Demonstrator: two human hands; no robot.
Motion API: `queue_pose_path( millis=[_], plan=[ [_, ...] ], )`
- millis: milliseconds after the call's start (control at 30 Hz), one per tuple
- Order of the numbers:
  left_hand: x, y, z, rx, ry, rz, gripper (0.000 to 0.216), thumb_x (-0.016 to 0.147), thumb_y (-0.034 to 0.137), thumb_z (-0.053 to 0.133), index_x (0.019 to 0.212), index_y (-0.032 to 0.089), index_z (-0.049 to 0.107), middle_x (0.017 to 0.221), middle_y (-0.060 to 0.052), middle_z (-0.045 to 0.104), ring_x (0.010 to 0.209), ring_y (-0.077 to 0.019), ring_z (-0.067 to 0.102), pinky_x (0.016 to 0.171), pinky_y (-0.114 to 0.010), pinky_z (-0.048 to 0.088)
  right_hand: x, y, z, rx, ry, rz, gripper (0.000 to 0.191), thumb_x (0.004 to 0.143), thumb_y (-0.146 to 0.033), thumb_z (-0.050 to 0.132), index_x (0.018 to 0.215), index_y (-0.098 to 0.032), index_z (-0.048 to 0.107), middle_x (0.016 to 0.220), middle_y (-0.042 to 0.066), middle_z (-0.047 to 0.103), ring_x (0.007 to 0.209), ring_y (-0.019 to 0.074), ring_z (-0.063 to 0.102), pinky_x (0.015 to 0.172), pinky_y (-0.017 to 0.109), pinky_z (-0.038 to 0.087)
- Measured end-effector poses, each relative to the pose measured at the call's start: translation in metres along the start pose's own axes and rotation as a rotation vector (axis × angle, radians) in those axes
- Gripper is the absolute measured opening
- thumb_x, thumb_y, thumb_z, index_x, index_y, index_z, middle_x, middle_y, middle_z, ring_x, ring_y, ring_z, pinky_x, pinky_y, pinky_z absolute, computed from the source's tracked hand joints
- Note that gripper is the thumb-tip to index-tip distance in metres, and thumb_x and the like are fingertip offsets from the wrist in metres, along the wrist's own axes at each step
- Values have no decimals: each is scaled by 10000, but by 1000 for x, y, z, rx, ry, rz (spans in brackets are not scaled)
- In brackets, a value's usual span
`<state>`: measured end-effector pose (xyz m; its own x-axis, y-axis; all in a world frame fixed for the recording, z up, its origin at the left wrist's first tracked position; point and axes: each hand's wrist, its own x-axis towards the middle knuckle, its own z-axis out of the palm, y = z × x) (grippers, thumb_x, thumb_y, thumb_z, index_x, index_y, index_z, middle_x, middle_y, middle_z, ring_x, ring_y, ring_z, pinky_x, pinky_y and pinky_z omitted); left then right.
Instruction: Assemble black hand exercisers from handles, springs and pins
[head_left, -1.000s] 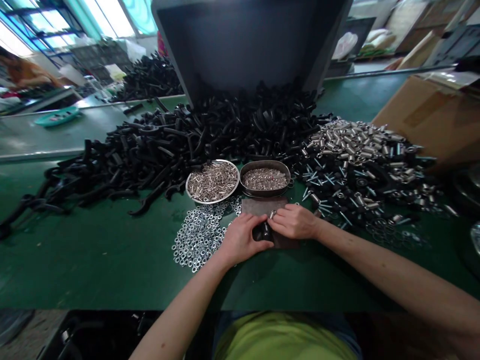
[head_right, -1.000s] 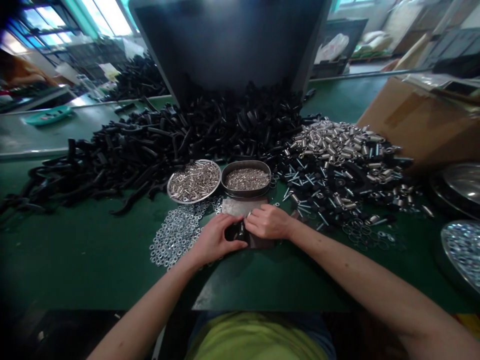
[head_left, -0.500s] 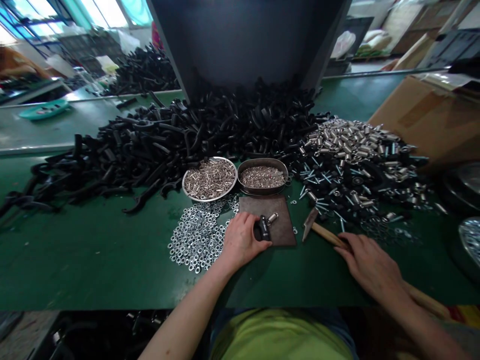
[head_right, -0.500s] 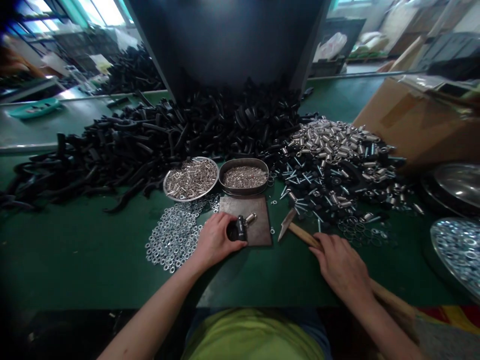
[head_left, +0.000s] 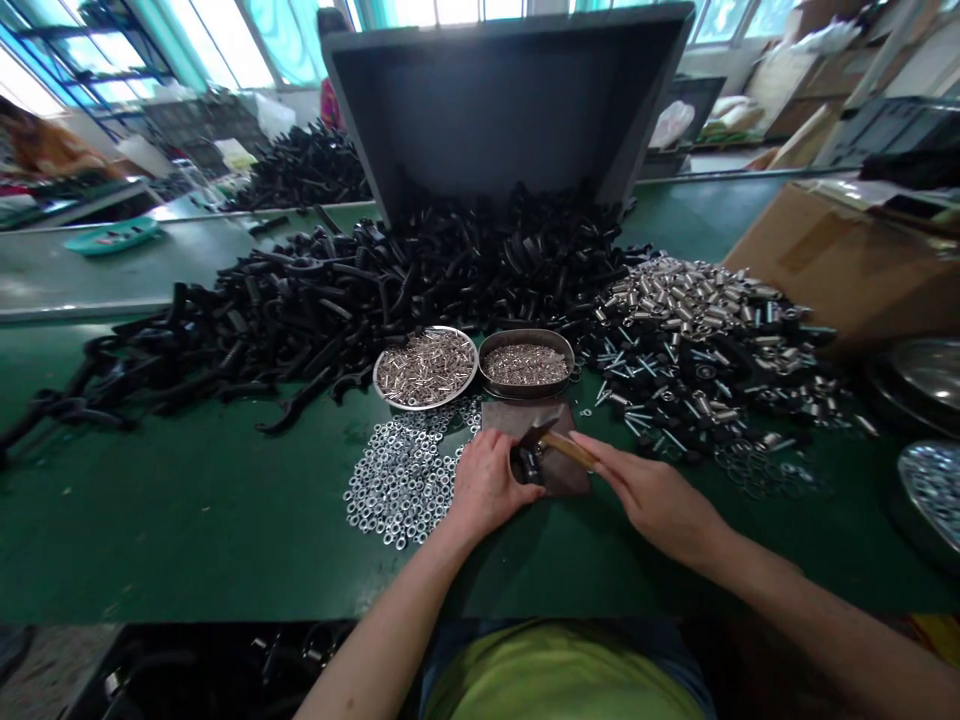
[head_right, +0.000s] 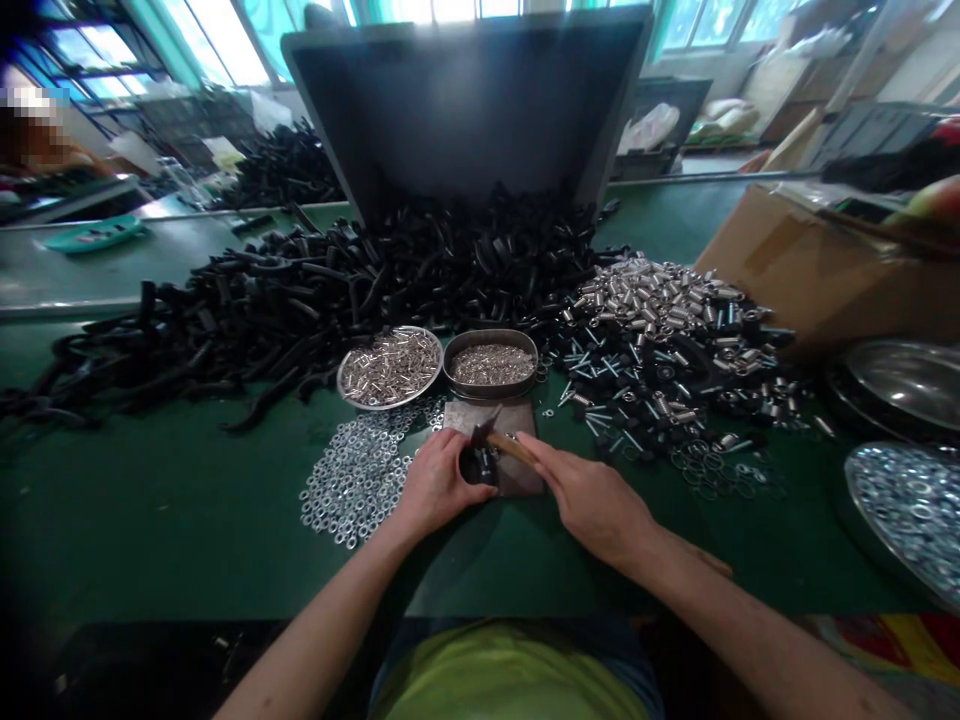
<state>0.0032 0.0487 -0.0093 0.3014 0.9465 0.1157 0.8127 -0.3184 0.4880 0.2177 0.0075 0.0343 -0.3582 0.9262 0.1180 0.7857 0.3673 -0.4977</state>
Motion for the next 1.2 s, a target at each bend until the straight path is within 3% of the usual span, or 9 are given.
queue_pose_path(
  millis=[133, 333, 500, 600, 733, 867, 1000, 1100, 1200],
  plan=[
    [0, 1, -1, 17, -1, -9, 543, 540, 426, 791, 981, 189, 580, 1006, -65, 577, 955, -253, 535, 825, -383, 440, -6, -3, -4, 81, 282, 3, 489, 930, -226, 324, 1417, -270, 318, 1307, 64, 554, 1089, 210, 598, 878, 339, 524],
    [-1, 1, 0, 56, -10, -6, 558, 542, 435, 785, 982, 169, 567, 984, -69, 575, 939, -253, 534, 810, -380, 444, -7, 19, 21, -208, -7, 68, 444, 946, -250, 295, 1378, -254, 397, 1177, 62, 645, 876, 212, 676, 723, 336, 552],
    [1, 0, 0, -4, 1, -21, 551, 548, 417, 788, 975, 166, 547, 988, -72, 576, 940, -254, 532, 810, -388, 438, -30, 50, 22, -609, 100, 131, 443, 951, -295, 320, 1382, -253, 411, 862, 59, 680, 630, 187, 632, 490, 283, 451],
    [0, 5, -2, -146, 61, -139, 538, 568, 402, 785, 979, 164, 532, 975, -64, 576, 934, -240, 538, 812, -378, 439, -38, 60, 19, -741, 179, 127, 385, 927, -298, 387, 1268, -231, 551, 761, 69, 644, 681, 222, 613, 521, 305, 428],
    [-12, 26, -3, -417, 189, -283, 571, 587, 413, 783, 1022, 159, 515, 990, -63, 579, 925, -213, 555, 807, -347, 454, -20, 34, 25, -375, 300, 71, 397, 918, -340, 401, 1254, -170, 527, 882, 89, 677, 830, 232, 629, 691, 338, 492],
    [-24, 40, -5, -569, 84, -127, 519, 618, 323, 774, 1058, 165, 549, 1010, -64, 611, 921, -198, 578, 808, -317, 474, 11, -9, 37, -3, 279, -8, 385, 914, -345, 384, 1232, -172, 513, 987, 76, 694, 869, 193, 660, 736, 292, 518],
    [-7, -12, -39, -460, 71, -72, 273, 773, 265, 632, 1038, 199, 619, 1035, -49, 653, 912, -171, 608, 811, -290, 487, 29, -7, 43, -46, 238, -28, 294, 901, -308, 392, 1009, -213, 649, 984, 49, 711, 880, 201, 670, 767, 306, 517],
    [20, -89, -88, -111, 355, -523, 284, 822, 235, 546, 1092, 176, 608, 1077, -89, 655, 999, -200, 601, 895, -323, 449, 28, 11, 47, -204, 171, -5, 274, 876, -320, 434, 977, -234, 673, 926, 31, 728, 777, 221, 686, 666, 327, 525],
    [40, -159, -130, -15, 465, -791, 362, 802, 198, 527, 1141, 73, 554, 1058, -205, 652, 1046, -298, 592, 903, -426, 429, 23, 18, 50, -307, 104, 21, 267, 877, -327, 435, 973, -252, 673, 863, 17, 734, 678, 227, 687, 590, 336, 519]
  ],
)
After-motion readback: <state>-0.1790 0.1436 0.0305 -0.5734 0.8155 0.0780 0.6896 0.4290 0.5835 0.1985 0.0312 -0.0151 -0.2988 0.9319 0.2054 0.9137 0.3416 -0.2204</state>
